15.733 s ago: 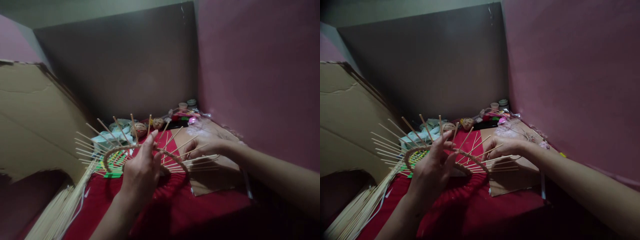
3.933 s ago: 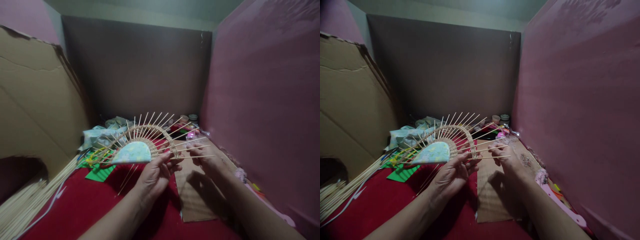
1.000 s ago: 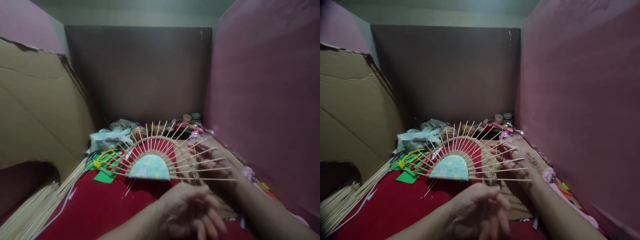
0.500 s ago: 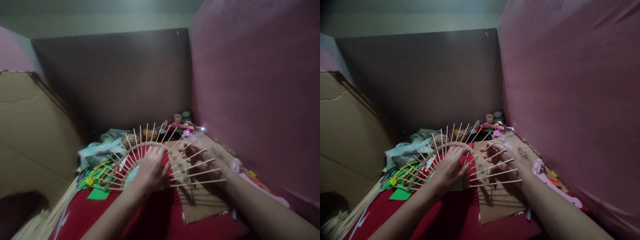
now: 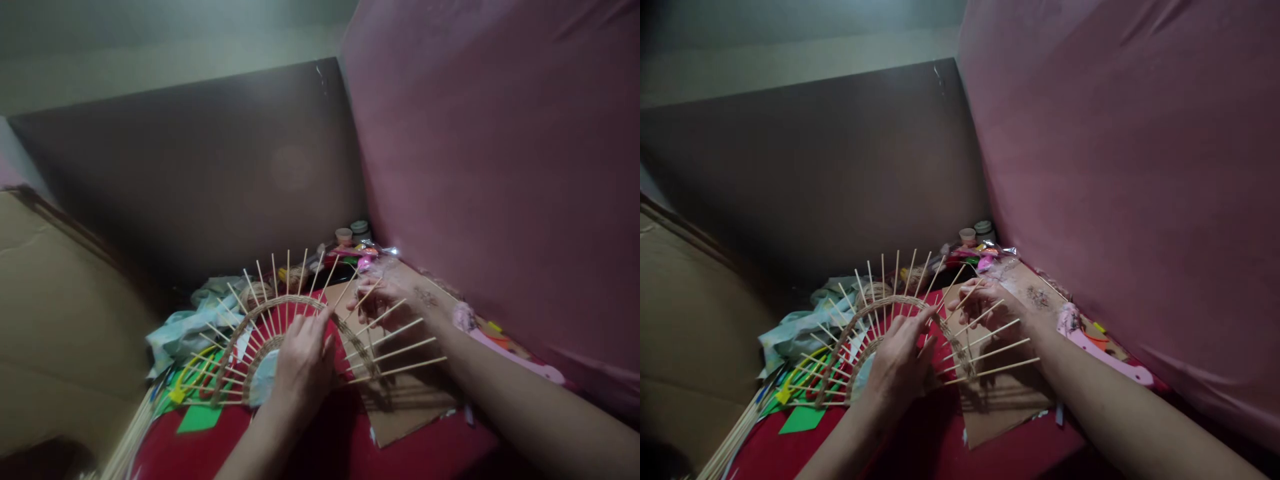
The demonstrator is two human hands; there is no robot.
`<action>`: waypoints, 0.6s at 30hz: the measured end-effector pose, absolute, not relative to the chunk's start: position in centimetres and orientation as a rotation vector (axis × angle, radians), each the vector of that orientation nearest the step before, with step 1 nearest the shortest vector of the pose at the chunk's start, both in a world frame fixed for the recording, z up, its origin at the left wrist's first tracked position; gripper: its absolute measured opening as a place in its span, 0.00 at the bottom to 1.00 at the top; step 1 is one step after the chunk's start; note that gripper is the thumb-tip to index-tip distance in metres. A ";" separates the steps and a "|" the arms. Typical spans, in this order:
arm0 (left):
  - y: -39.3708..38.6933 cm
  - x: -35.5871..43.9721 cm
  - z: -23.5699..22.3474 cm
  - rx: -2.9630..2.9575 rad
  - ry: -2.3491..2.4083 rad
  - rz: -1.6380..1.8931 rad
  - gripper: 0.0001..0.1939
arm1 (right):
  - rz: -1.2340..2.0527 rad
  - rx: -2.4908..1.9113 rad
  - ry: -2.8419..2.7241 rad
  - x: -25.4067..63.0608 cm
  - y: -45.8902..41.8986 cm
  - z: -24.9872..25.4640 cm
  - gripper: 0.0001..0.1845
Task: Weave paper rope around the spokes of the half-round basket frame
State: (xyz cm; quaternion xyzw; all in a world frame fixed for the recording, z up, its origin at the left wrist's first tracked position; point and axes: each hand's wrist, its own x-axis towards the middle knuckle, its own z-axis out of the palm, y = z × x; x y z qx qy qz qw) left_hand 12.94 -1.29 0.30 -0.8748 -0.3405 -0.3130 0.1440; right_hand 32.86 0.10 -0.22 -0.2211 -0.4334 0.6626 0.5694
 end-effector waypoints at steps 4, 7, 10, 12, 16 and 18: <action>-1.4 13.0 0.0 -2.576 -0.978 -0.954 0.20 | 1.569 -0.508 -1.012 33.1 0.2 -0.3 0.04; -1.5 13.0 0.1 -2.606 -0.993 -0.961 0.21 | 1.581 -0.511 -0.999 33.1 0.2 -0.2 0.03; -1.6 13.1 0.3 -2.616 -0.989 -0.963 0.21 | 1.579 -0.524 -0.950 33.0 0.2 0.1 0.04; -1.5 13.1 0.3 -2.614 -0.976 -0.957 0.20 | 1.591 -0.544 -0.898 33.0 0.2 0.2 0.03; -1.4 13.1 0.2 -2.598 -0.961 -0.947 0.21 | 1.647 -0.589 -0.810 33.3 0.5 0.3 0.03; -1.5 13.0 0.2 -2.594 -0.949 -0.947 0.22 | 1.664 -0.600 -0.778 33.5 0.8 0.3 0.04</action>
